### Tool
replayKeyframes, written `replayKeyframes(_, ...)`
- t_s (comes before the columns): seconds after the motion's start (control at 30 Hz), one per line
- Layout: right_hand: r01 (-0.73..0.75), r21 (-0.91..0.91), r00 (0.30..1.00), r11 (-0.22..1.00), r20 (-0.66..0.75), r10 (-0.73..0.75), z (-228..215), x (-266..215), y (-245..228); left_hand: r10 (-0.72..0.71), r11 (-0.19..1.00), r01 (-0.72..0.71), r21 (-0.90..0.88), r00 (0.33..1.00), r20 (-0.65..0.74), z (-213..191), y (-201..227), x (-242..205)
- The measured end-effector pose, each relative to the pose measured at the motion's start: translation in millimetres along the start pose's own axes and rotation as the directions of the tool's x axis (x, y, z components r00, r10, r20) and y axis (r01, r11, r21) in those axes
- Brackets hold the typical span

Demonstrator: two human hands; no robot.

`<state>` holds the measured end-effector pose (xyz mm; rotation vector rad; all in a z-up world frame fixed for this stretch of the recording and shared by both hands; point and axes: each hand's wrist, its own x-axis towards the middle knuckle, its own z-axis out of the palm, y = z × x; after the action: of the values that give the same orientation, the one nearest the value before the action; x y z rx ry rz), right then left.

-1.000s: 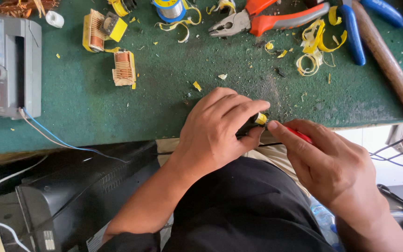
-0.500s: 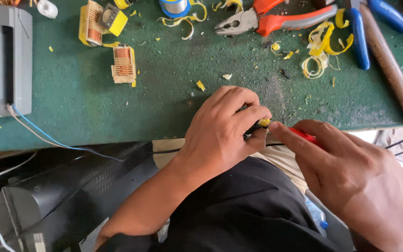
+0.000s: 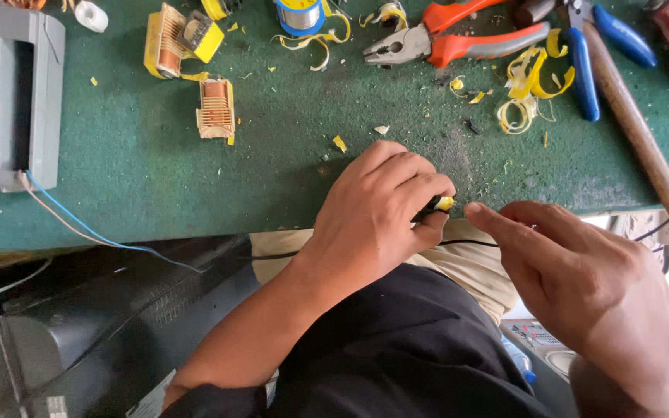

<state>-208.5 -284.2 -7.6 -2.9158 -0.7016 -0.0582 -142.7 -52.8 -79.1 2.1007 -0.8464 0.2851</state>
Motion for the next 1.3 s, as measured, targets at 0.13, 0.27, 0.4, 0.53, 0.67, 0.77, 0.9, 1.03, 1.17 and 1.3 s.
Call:
replayKeyframes(0.13,0.002,0.048,0.999,0.999,-0.054,0.0,5,-3,0,0.015,1.0,-0.015,-0.016,1.0,0.009,2,-2,1)
replayKeyframes(0.27,-0.008,0.1,0.998,0.995,-0.067,0.015,9,-2,2,0.028,0.999,-0.025,-0.044,0.997,0.071,-8,-1,1)
replayKeyframes(0.4,0.04,0.196,0.991,0.98,-0.131,-0.014,21,-4,3,0.073,0.996,-0.069,-0.057,0.995,0.07,-6,-3,-3)
replayKeyframes(0.53,0.018,0.295,0.989,0.955,-0.143,0.025,32,-7,5,0.013,0.99,-0.014,-0.142,1.0,-0.009,-6,3,-8)
replayKeyframes(0.67,0.032,0.464,0.985,0.885,-0.165,0.05,40,-7,1,-0.068,0.966,0.045,-0.254,0.994,-0.082,-8,1,-13)
replayKeyframes(0.77,0.022,0.577,0.968,0.817,-0.216,0.127,42,-8,-6,-0.195,0.864,0.136,-0.484,0.978,-0.072,-19,11,-9)
replayKeyframes(0.9,0.077,0.633,0.95,0.77,-0.28,0.136,43,-5,-12,-0.269,0.689,0.192,-0.699,0.963,-0.001,-11,6,-22)
replayKeyframes(1.03,0.096,0.654,0.946,0.751,-0.295,0.136,42,-5,-14,-0.369,0.528,0.175,-0.831,0.929,-0.039,-3,15,-26)
replayKeyframes(1.17,0.144,0.675,0.945,0.724,-0.311,0.102,38,-2,-18,-0.425,0.503,0.166,-0.848,0.902,-0.075,-1,18,-27)
replayKeyframes(1.3,0.179,0.67,0.93,0.72,-0.354,0.098,39,2,-19,-0.388,0.558,0.143,-0.818,0.916,-0.105,3,18,-31)
